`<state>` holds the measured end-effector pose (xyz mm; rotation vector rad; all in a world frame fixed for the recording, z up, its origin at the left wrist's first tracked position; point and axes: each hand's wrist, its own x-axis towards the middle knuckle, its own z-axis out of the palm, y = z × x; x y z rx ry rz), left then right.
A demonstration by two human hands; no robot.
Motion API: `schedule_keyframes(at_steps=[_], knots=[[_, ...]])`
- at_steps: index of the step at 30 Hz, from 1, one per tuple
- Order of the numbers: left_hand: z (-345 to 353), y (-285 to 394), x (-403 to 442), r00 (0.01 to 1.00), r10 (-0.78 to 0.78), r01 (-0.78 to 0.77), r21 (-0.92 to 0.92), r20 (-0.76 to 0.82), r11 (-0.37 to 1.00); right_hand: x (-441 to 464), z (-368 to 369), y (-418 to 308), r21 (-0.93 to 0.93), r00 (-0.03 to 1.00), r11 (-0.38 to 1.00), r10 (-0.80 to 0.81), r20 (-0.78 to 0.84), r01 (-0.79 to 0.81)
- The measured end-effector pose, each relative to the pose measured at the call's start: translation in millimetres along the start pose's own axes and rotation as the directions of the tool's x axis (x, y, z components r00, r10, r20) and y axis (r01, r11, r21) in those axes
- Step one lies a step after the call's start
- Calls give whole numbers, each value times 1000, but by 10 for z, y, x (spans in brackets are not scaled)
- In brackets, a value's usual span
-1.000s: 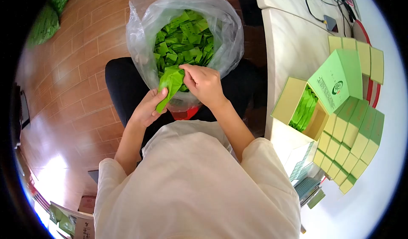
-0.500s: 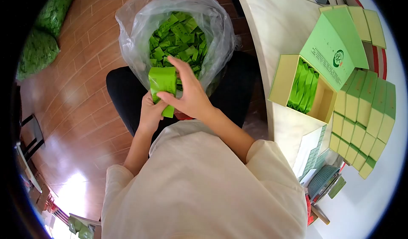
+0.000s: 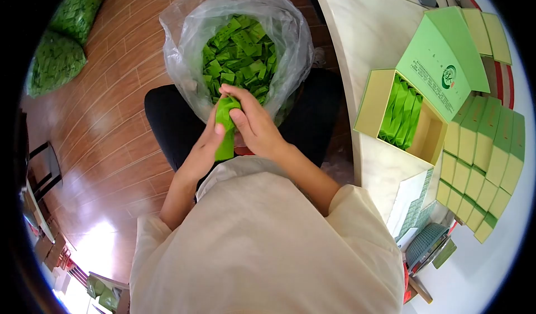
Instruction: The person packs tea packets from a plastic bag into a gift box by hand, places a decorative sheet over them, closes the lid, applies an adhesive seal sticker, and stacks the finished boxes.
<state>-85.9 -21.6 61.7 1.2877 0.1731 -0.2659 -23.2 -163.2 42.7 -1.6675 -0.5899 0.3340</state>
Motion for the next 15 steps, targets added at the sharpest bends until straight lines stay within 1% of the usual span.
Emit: schedule_keyframes(at_steps=[1, 2, 4, 5, 6, 7, 8, 9, 10, 11, 12, 13, 14, 15], knots=[[29, 19, -6, 983, -146, 168, -231, 109, 958, -17, 31, 6, 56, 1000, 998, 1, 11, -2], [58, 51, -1, 983, -146, 168, -230, 109, 959, -28, 36, 7, 57, 1000, 998, 1, 10, -1], [132, 126, 38, 969, -240, 241, -449, 59, 861, -10, 39, -51, -262, 997, 963, -73, -16, 66], [177, 66, 75, 989, -137, 104, -421, -49, 901, -20, 79, -88, -260, 997, 963, -73, -15, 66], [154, -37, 100, 989, -137, 104, -420, -50, 902, -39, 151, -133, -270, 999, 963, -30, -11, 26], [129, -149, 125, 987, -58, 10, -307, -149, 952, -54, 207, -161, -280, 1000, 960, 13, -7, -14], [109, -246, 131, 971, 33, -77, -182, -235, 980, -65, 239, -165, -278, 1000, 960, 12, -8, -14], [137, -244, 140, 959, 64, -121, -194, -274, 973, -71, 264, -167, -236, 999, 971, 33, -7, -34], [151, -233, 127, 960, 63, -120, -194, -274, 974, -67, 277, -175, -193, 999, 980, 54, -6, -54], [163, -213, 99, 958, 57, -115, -191, -281, 975, -64, 278, -193, -259, 999, 966, 13, -41, -23], [163, -194, 83, 956, 51, -109, -189, -290, 976, -53, 271, -208, -257, 999, 966, 16, -40, -26], [150, -232, 86, 955, 49, -108, -188, -292, 976, -40, 251, -215, -358, 999, 934, -26, -41, 10], [133, -300, 93, 942, 53, -101, -127, -331, 987, -33, 241, -217, -456, 997, 889, -70, -37, 45], [124, -317, 102, 928, 60, -91, -67, -369, 994, -33, 244, -217, -455, 997, 889, -70, -37, 45]])
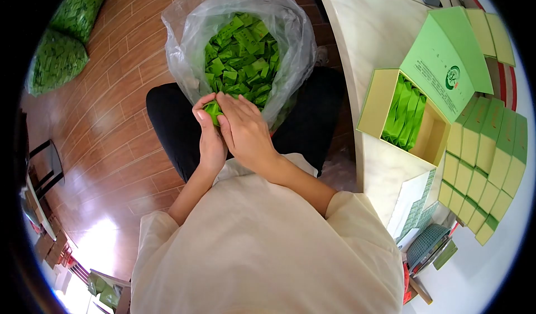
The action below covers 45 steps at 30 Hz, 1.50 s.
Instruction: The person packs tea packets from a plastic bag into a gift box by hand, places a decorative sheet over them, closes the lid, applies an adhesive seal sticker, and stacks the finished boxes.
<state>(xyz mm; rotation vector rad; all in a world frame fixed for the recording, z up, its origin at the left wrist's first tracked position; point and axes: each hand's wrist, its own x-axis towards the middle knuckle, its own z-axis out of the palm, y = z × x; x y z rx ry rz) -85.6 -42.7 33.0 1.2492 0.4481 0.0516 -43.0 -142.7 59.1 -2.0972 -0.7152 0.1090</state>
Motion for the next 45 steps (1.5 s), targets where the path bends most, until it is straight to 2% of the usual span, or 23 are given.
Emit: schedule_keyframes(at_steps=[4, 6, 7, 9, 10, 11, 13, 15, 17, 18, 19, 21, 23, 25, 26, 31, 37, 39, 40, 41, 42, 43, 45], knots=[[-28, -51, -18, 1000, -17, 17, 32, -7, 999, 2, -19, -3, -161, 996, 987, -40, -76, 27], [-6, -160, 45, 962, 193, -167, 147, -191, 975, 34, -69, -58, -205, 992, 977, -81, -99, 59], [-21, -135, 47, 963, 192, -165, 148, -191, 975, 65, -129, -139, -184, 998, 983, -15, -60, 4], [-52, -50, 47, 988, 63, -89, -181, -142, 979, 70, -154, -169, -165, 999, 985, 51, -15, -53], [-40, -75, 80, 980, 116, -154, -245, -160, 957, 63, -145, -143, -167, 999, 985, 38, 0, -38], [-70, -71, 80, 980, 116, -154, -247, -162, 957, 63, -146, -121, -170, 1000, 985, 26, 17, -22], [-204, -47, 82, 991, 132, -131, -247, -13, 960, 71, -193, -71, -133, 997, 991, 7, 78, 3], [-320, -28, 99, 987, 162, -160, -323, -20, 933, 64, -220, -25, -94, 991, 995, -9, 133, 21], [-442, 139, 100, 968, 54, -73, 68, 243, 995, 45, -216, 15, -116, 983, 987, -90, 163, 110], [-466, 265, 125, 949, 105, -189, 273, 297, 943, 57, -261, 3, -111, 982, 988, -91, 168, 111], [-519, 379, 142, 951, 101, -184, 274, 292, 944, 81, -337, -32, -117, 968, 983, -112, 225, 141], [-600, 583, 186, 839, 144, -500, 641, 525, 582, 89, -386, -44, -123, 952, 978, -130, 278, 169], [-530, 660, 185, 815, 170, -546, 636, 554, 546, 74, -390, -46, -97, 934, 960, -227, 276, 262], [-482, 656, 187, 817, -63, -247, 446, 573, 860, 88, -451, -59, -81, 927, 959, -236, 292, 270], [-475, 633, 173, 816, 0, -311, 441, 578, 842, 91, -487, -63, -67, 920, 959, -244, 307, 277], [-469, 526, 91, 815, 86, -353, 374, 573, 857, 62, -571, -54, -2, 917, 974, -214, 338, 228], [-450, 366, 72, 928, 46, -166, 301, 369, 939, 110, -578, 15, 15, 927, 981, -190, 323, 196], [-449, 321, 89, 965, -148, 107, 193, 217, 975, 120, -560, 20, 11, 932, 985, -169, 322, 174], [-453, 301, 95, 965, -149, 108, 191, 214, 976, 116, -548, 7, -15, 951, 992, -116, 286, 125], [-454, 279, 102, 942, -248, 235, 83, 228, 968, 114, -538, -3, -40, 966, 996, -63, 250, 76], [-452, 257, 109, 905, -341, 358, -25, 253, 933, 112, -526, -6, -41, 965, 996, -64, 255, 77], [-449, 231, 111, 906, -341, 359, -30, 250, 933, 107, -508, -5, -74, 953, 989, -103, 285, 129], [-442, 190, 117, 887, -361, 290, 261, 289, 921, 79, -480, 19, -104, 937, 977, -142, 321, 184]])
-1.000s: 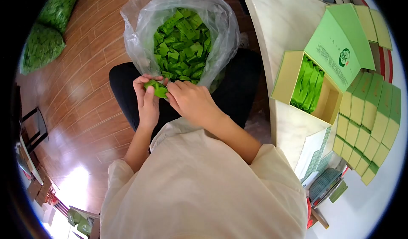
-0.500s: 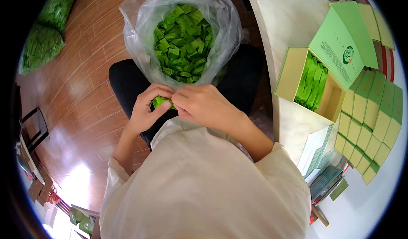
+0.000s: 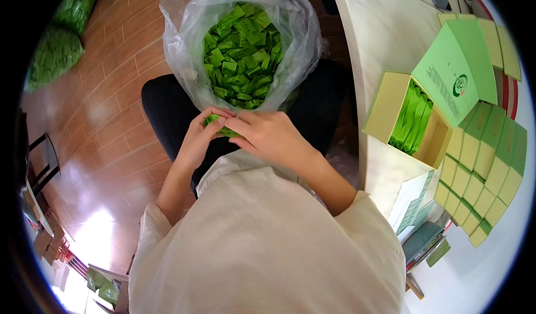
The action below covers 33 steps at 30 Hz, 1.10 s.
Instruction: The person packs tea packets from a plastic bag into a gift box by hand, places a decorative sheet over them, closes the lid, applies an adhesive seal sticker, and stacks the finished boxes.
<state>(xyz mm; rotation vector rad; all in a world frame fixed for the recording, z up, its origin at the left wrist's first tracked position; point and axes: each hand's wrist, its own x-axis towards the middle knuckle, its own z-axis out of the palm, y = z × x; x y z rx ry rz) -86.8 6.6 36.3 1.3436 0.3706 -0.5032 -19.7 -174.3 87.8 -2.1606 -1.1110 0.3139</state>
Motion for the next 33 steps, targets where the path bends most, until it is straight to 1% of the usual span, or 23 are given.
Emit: schedule_keyframes(at_steps=[2, 3, 4, 5, 6, 7, 8, 9, 10, 12, 13, 14, 16, 17, 18, 20, 22, 23, 25, 29, 31, 32, 33], knots=[[-36, 21, -2, 999, -39, 38, -78, -12, 996, -28, 50, 51, 0, 996, 999, 42, 75, -42], [-106, -22, 19, 995, -98, 96, -192, -3, 977, -30, 95, 87, 2, 996, 999, 39, 84, -40], [-168, -55, 40, 988, -156, 153, -303, 12, 941, -29, 148, 130, 50, 998, 997, 60, 33, -61], [-212, -84, 62, 988, -154, 151, -414, 26, 898, -18, 194, 172, 99, 996, 992, 84, -16, -82], [-288, -105, 95, 987, -158, 153, -421, 22, 894, 20, 230, 214, 102, 997, 991, 83, -7, -82], [-386, -128, 143, 989, -150, 137, -466, 11, 874, 81, 272, 264, 245, 958, 929, 288, -2, -279], [-459, -150, 197, 990, -143, 122, -512, -2, 851, 143, 326, 326, 376, 877, 807, 479, 34, -455], [-500, -174, 254, 993, -83, 24, -558, -81, 830, 180, 434, 434, 552, 793, 635, 604, 81, -540], [-503, -251, 323, 992, -88, 23, -567, -88, 823, 244, 529, 478, 547, 794, 636, 601, 93, -545], [-415, -426, 427, 959, 152, -251, -462, -239, 851, 385, 766, 512, 843, 685, 142, 659, 312, -520], [-364, -219, 441, 972, 146, -227, -586, -183, 778, 435, 931, 583, 837, 736, 110, 545, 401, -537], [-423, -263, 485, 972, 135, -226, -595, -194, 772, 508, 1101, 663, 828, 730, 105, 542, 417, -551], [-601, -423, 667, 916, -123, -229, -750, -382, 621, 721, 1432, 840, 708, 656, 163, 559, 507, -687], [-696, -499, 771, 856, -237, -291, -808, -459, 512, 821, 1651, 1052, 673, 619, 197, 628, 472, -713], [-735, -579, 798, 851, -253, -290, -813, -460, 504, 924, 1904, 1316, 632, 581, 228, 690, 432, -740], [-806, -719, 814, 839, -326, -207, -809, -436, 551, 1098, 2424, 1792, 347, 628, 550, 759, 173, -760], [-746, -716, 781, 851, -341, -115, -777, -398, 619, 1392, 2622, 1989, 177, 573, 545, 777, 261, -820], [-752, -830, 785, 866, -357, -63, -783, -351, 619, 1491, 2708, 2017, 172, 571, 545, 771, 282, -821], [-782, -786, 824, 871, -377, -20, -790, -315, 612, 1662, 2840, 2043, -22, 577, 614, 752, 318, -789], [-744, -784, 1017, 876, -437, 107, -799, -206, 592, 1687, 2877, 2098, -110, 545, 622, 746, 381, -775], [-722, -869, 1119, 853, -496, 177, -804, -163, 568, 1537, 2632, 2207, -69, 547, 659, 674, 496, -749], [-717, -903, 1152, 857, -491, 178, -805, -155, 565, 1440, 2464, 2271, 58, 475, 541, 676, 563, -839], [-715, -926, 1179, 815, -557, 184, -841, -158, 508, 1328, 2287, 2301, 172, 408, 394, 660, 631, -903]])
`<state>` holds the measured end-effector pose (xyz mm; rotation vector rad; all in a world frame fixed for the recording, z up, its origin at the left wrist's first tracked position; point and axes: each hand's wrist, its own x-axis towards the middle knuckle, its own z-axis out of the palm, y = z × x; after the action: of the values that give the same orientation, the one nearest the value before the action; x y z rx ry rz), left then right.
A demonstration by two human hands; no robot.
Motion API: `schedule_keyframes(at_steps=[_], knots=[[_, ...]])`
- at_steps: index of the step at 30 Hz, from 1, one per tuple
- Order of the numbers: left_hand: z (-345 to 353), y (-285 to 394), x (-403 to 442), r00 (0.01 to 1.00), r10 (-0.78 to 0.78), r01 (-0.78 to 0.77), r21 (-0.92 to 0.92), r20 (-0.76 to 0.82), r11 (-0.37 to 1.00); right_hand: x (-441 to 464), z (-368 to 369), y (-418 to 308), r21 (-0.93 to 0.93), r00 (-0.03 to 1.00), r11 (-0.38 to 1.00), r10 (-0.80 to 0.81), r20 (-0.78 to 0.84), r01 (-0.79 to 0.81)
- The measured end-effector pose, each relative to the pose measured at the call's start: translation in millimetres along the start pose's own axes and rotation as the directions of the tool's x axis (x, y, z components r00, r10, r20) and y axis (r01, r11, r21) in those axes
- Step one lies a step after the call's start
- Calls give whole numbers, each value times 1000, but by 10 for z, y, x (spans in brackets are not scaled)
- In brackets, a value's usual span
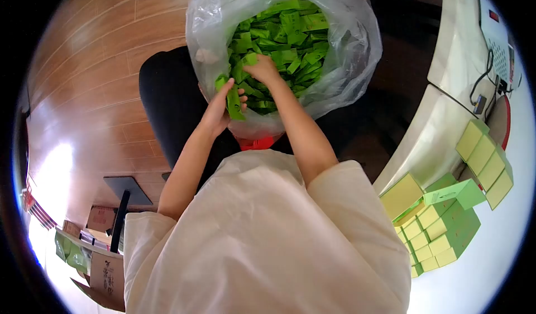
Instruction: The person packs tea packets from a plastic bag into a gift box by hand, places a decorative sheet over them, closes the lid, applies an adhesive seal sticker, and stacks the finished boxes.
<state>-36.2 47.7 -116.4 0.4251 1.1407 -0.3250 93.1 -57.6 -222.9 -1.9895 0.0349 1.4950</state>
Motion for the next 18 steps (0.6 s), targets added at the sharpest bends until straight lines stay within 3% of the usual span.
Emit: schedule_keyframes(at_steps=[1, 3, 4, 6, 7, 9, 13, 16, 18], knots=[[-3, -15, 35, 997, -45, 41, -55, -65, 998, -194, -88, 26, -5, 1000, 1000, 5, -12, -5], [-21, -22, 89, 997, -67, 64, -80, -44, 995, -684, -189, -23, -51, 921, 985, -170, -349, 163], [5, -5, 72, 998, -48, 43, -106, -43, 993, -877, -178, -19, -55, 917, 986, -168, -360, 159], [42, -8, 54, 1000, -3, 1, -122, -16, 993, -1217, -98, -24, -98, 767, 887, -441, -465, 451], [31, -29, 76, 1000, 0, -1, -120, -11, 993, -1357, -30, -56, -190, 707, 828, -552, -442, 527], [6, -72, 134, 985, 71, -43, -175, 156, 984, -1456, 163, 35, -230, 610, 716, -688, -393, 659], [32, -88, 90, 977, 82, -61, -111, 197, 992, -1637, 423, 64, -225, 658, 715, -698, -284, 662], [30, -107, 63, 972, 183, -181, -29, 150, 983, -1694, 389, -18, -353, 537, 640, -767, -352, 683], [31, -95, 71, 956, 262, -256, -64, 129, 965, -1743, 354, 31, -335, 560, 674, -736, -380, 659]])
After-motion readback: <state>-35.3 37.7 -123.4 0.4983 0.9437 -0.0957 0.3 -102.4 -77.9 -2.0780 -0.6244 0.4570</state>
